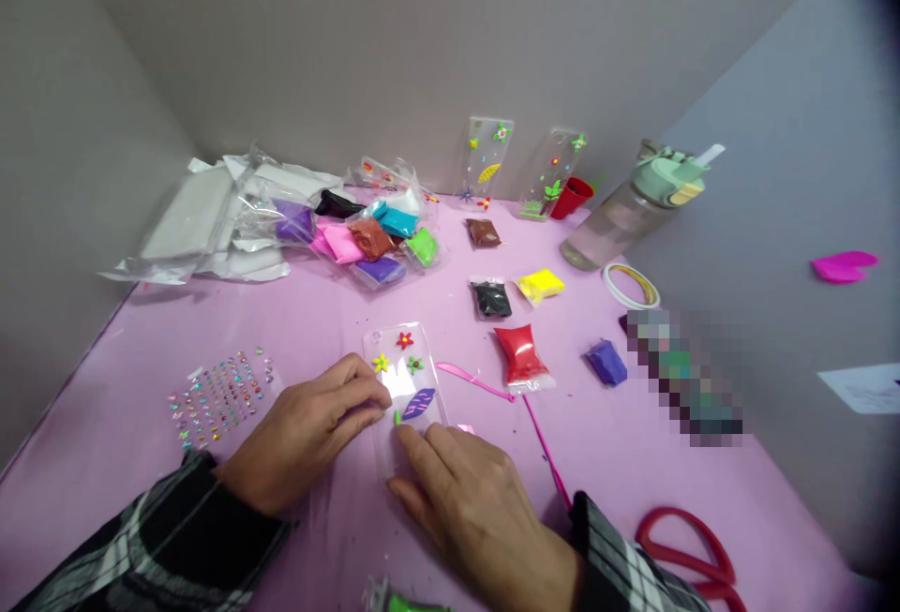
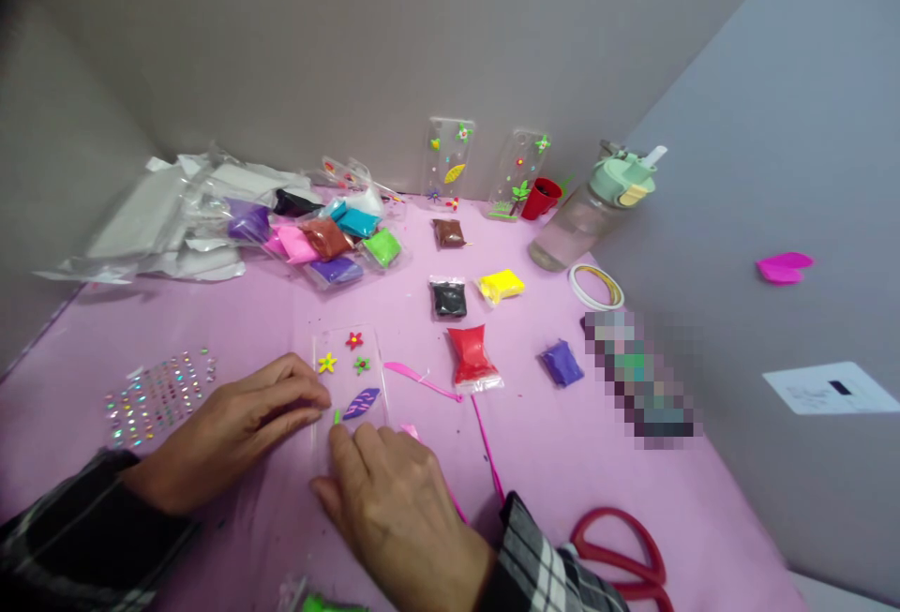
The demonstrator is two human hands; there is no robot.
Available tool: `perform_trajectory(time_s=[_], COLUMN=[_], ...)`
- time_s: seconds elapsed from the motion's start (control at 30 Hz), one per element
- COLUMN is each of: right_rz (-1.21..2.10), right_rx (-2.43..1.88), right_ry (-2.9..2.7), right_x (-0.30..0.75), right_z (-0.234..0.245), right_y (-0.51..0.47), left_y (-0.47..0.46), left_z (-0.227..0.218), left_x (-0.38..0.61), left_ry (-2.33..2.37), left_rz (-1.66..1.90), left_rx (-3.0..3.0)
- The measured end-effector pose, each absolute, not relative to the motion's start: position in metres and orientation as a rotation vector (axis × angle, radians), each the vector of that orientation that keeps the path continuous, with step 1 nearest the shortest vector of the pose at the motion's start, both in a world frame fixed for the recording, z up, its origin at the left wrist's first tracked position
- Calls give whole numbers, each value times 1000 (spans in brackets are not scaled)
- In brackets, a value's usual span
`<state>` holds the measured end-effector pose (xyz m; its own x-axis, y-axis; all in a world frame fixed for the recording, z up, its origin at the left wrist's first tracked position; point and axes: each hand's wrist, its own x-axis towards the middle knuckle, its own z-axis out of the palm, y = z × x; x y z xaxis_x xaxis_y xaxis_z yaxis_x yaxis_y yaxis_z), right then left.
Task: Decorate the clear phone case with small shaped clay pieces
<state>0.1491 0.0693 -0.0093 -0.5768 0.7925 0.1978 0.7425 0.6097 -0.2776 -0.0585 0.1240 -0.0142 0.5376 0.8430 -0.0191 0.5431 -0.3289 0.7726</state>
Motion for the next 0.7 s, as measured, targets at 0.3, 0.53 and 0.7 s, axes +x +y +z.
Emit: perform_trajectory(time_s=[0.3,0.53,0.7], right_rz=[302,290,298], right_rx=[-1217,-1214,-1211], right_ry=[-2538,-2543,-2557], right_x=[151,150,150], right_z=[-7,-8,-8], right_y=[67,69,68], left_y=[123,121,121], left_z=[-13,-13,-11], left_x=[-61,-64,-63], left_ry=[1096,1045,1048], left_rz=[544,475,445], left_rx=[1993,2013,2018])
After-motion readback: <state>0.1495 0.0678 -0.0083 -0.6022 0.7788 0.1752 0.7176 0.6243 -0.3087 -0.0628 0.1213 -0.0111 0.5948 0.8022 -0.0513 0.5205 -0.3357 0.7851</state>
